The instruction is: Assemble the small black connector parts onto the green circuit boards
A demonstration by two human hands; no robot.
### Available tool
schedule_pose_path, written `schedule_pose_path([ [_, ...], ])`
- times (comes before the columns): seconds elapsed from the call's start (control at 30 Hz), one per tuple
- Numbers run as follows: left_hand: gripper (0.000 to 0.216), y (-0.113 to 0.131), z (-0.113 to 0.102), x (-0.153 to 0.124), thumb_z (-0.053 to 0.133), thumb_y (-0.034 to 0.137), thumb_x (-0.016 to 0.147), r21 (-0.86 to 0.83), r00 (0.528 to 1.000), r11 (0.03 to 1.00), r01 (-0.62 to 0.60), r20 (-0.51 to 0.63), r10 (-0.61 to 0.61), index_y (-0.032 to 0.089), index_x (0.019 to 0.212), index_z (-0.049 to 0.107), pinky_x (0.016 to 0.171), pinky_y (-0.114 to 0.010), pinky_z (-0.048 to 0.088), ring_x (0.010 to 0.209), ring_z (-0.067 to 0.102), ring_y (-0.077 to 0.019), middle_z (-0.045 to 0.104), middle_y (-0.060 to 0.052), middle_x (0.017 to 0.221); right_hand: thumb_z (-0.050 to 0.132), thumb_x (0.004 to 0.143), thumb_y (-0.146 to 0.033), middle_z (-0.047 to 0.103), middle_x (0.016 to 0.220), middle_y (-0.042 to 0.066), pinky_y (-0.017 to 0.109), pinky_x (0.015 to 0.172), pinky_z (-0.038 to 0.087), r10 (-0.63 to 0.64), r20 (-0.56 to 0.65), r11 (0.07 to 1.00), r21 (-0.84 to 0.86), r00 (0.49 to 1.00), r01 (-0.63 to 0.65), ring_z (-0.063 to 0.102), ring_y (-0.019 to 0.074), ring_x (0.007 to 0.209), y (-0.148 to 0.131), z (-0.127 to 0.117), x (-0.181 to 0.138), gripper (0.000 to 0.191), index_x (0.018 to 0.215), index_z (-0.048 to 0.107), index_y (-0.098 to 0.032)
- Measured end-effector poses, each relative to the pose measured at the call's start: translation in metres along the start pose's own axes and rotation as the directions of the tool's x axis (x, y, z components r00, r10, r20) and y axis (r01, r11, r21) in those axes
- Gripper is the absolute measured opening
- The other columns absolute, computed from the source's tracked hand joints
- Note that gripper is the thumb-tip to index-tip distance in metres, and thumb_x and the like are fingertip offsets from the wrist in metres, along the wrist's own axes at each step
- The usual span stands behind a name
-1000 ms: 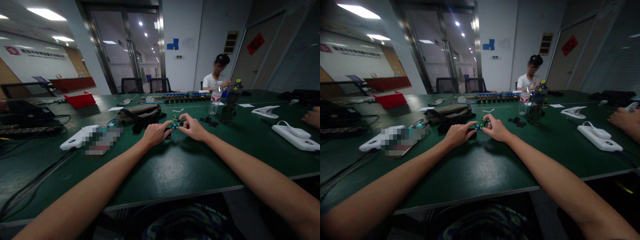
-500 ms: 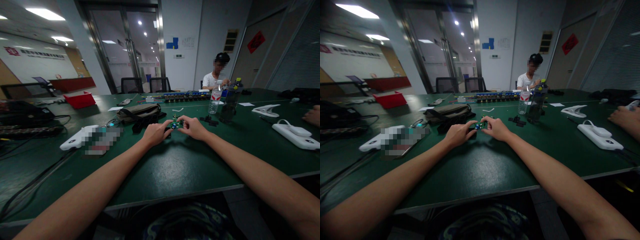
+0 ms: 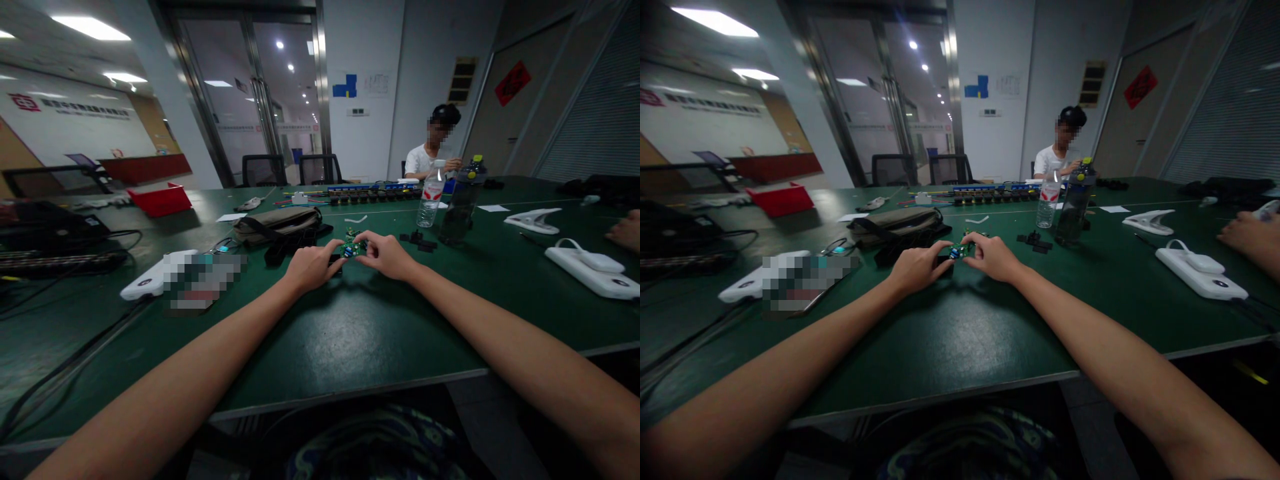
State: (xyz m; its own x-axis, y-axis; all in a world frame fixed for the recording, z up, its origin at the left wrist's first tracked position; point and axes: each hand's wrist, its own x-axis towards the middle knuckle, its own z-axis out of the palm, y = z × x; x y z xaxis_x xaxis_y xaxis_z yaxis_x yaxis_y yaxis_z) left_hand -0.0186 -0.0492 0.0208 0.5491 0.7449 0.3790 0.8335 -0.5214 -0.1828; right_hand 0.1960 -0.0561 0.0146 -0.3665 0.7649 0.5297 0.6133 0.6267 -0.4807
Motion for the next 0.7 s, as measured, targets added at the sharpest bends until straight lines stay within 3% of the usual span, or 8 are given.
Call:
schedule_pose_path([
  [0.7, 0.049, -0.0013, 0.0028, -0.0002, 0.039, 0.054, 0.098, -0.019, 1.000, 1.000, 0.004, -0.004, -0.004, 0.020, 0.130, 0.055, 0.069, -0.032, 0.050, 0.084, 0.073, -0.0283, 0.075, -0.009, 0.086, 0.068, 0.079, -0.020, 0.051, 0.058, -0.009, 0.021, 0.059, 0.034, -0.006, -0.004, 1.000, 0.017, 1.000, 0.007, 0.046, 0.0086, 0.052, 0.0028, 0.0018, -0.0004, 0.027, 0.106, 0.062, -0.018],
])
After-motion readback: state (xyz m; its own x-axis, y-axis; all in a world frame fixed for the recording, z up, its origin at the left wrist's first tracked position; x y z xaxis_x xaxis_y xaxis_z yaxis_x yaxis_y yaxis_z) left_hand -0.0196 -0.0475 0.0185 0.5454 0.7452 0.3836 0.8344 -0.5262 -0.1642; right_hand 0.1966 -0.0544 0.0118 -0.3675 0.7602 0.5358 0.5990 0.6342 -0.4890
